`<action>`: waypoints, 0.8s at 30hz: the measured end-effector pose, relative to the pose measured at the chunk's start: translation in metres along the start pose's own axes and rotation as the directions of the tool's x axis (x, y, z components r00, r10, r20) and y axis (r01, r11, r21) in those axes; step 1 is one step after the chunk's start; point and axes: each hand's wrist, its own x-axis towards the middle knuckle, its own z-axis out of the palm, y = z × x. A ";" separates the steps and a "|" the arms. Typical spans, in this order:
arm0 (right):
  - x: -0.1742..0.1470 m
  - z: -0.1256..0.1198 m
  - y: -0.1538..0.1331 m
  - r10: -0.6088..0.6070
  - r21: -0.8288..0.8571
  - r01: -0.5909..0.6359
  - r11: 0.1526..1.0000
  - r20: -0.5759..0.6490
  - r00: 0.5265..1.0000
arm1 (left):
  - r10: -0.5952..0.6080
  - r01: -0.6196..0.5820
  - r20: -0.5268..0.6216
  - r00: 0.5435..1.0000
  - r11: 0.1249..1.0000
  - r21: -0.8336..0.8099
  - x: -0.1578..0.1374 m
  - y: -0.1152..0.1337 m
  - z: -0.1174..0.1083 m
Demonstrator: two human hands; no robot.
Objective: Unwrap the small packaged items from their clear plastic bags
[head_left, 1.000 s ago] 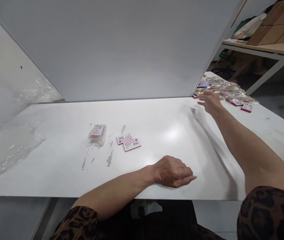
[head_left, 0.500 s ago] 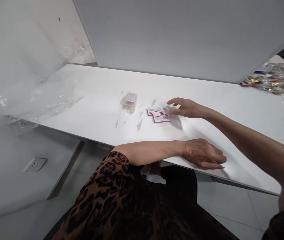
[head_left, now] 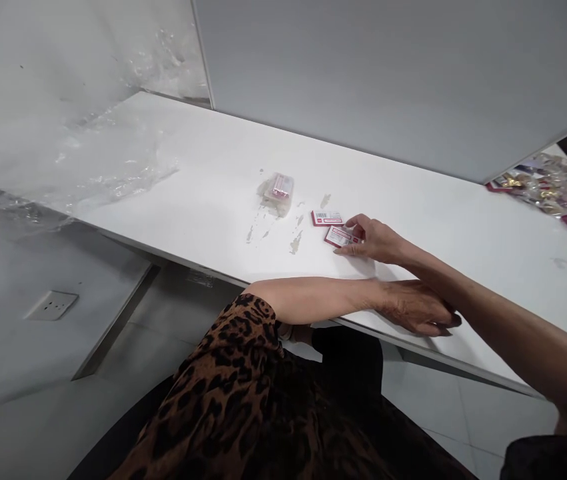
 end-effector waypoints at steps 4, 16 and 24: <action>-0.016 0.003 -0.010 0.039 -0.031 -0.037 0.999 0.064 0.997 | 0.009 -0.009 -0.038 0.999 1.000 0.016 0.002 -0.004 0.005; 0.046 -0.024 -0.038 -0.302 -0.103 0.320 0.942 0.159 0.940 | -0.124 0.111 -0.058 0.991 0.974 -0.197 -0.003 -0.005 0.009; 0.053 -0.009 -0.037 -0.197 -0.045 0.204 0.978 0.124 0.972 | -0.084 0.082 -0.018 0.996 0.992 -0.095 -0.001 -0.007 0.012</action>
